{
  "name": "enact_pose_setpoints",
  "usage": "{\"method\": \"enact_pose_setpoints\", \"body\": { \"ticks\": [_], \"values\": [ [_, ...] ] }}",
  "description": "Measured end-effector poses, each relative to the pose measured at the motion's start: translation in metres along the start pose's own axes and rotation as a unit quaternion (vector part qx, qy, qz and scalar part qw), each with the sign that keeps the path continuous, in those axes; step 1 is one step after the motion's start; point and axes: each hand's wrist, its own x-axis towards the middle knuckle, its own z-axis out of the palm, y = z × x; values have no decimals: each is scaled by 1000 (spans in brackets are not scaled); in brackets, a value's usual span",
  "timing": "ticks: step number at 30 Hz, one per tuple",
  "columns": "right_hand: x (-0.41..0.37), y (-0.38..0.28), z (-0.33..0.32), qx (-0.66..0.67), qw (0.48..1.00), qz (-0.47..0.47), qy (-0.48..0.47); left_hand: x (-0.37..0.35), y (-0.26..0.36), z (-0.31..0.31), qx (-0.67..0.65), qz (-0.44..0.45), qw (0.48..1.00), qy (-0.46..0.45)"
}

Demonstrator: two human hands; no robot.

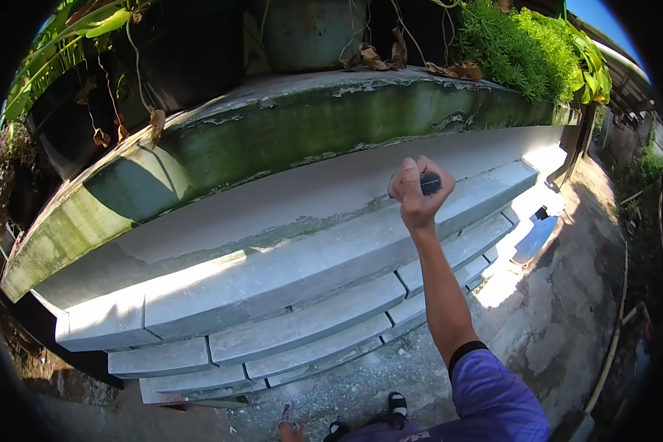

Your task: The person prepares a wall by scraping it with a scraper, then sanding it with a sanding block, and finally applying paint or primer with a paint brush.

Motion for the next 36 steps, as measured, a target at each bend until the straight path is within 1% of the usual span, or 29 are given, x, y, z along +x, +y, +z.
{"method": "enact_pose_setpoints", "body": {
  "ticks": [2, 5, 8, 9, 10, 11, 13, 16, 19, 20, 21, 23, 24, 25, 27, 28, 29, 30, 31, 32, 33, 34, 35, 36],
  "values": [
    [5, -30, -6, 101, 994, -19, 38, 2, 0, 0, -3, 3, 1000, 6],
    [9, -11, 5, -14, 1000, -4, 14, 1, 0, -4, -10, 16, 1000, 23],
    [5, -30, 2, 54, 998, -8, 4, 1, 6, -7, -59, 61, 993, 85],
    [7, -35, 1, 78, 997, -12, 3, 1, 17, -12, -110, 92, 982, 120],
    [6, -25, -1, 76, 997, -2, 7, 2, 9, -7, -57, 60, 993, 89],
    [1, 1, 1, -37, 999, -19, -8, -1, 9, -5, -26, 35, 997, 62],
    [-1, 24, -1, -48, 998, 27, -39, -3, 4, 0, 8, 3, 1000, 28],
    [8, -46, 1, 92, 995, -24, 1, -5, 9, 5, 32, -30, 999, 2],
    [2, 3, 5, -70, 997, -26, 12, -11, 15, 8, 59, -71, 995, -26],
    [6, -6, 5, -12, 1000, 7, -7, -12, 18, 8, 67, -83, 994, -35],
    [12, -16, 8, 3, 1000, -10, -6, -10, 23, 11, 77, -96, 992, -38],
    [8, -39, 8, 26, 999, -32, -5, -14, 28, 12, 72, -88, 992, -49],
    [6, -45, 7, 90, 996, -9, 14, -15, 32, 13, 69, -83, 993, -54],
    [6, -31, 7, 37, 999, -11, 3, -16, 32, 17, 70, -81, 994, -37],
    [-4, 21, 7, -69, 997, -13, -17, -25, 21, 31, 76, -79, 994, -6],
    [-8, 39, 3, -85, 996, 11, -21, -29, 14, 40, 82, -67, 994, 2],
    [-4, 24, 4, -32, 999, 22, 3, -29, 6, 48, 88, -54, 995, 12],
    [-1, -8, 5, 21, 999, 35, 25, -30, 3, 53, 94, -43, 994, 22],
    [1, -29, 4, 73, 995, 48, 45, -30, 5, 57, 78, -34, 995, 50],
    [3, -35, 1, 96, 993, 47, 52, -35, 6, 58, 63, -25, 995, 75],
    [1, -19, 3, 30, 999, 24, 33, -40, 9, 59, 49, -16, 994, 101],
    [-5, 8, 6, -38, 999, 2, 14, -47, 10, 58, 48, -15, 993, 103],
    [-4, 14, 13, -104, 994, -20, -7, -51, 13, 57, 52, -22, 993, 103],
    [-2, 12, 9, -48, 999, 20, -10, -53, 17, 57, 55, -29, 993, 101]
  ]
}}
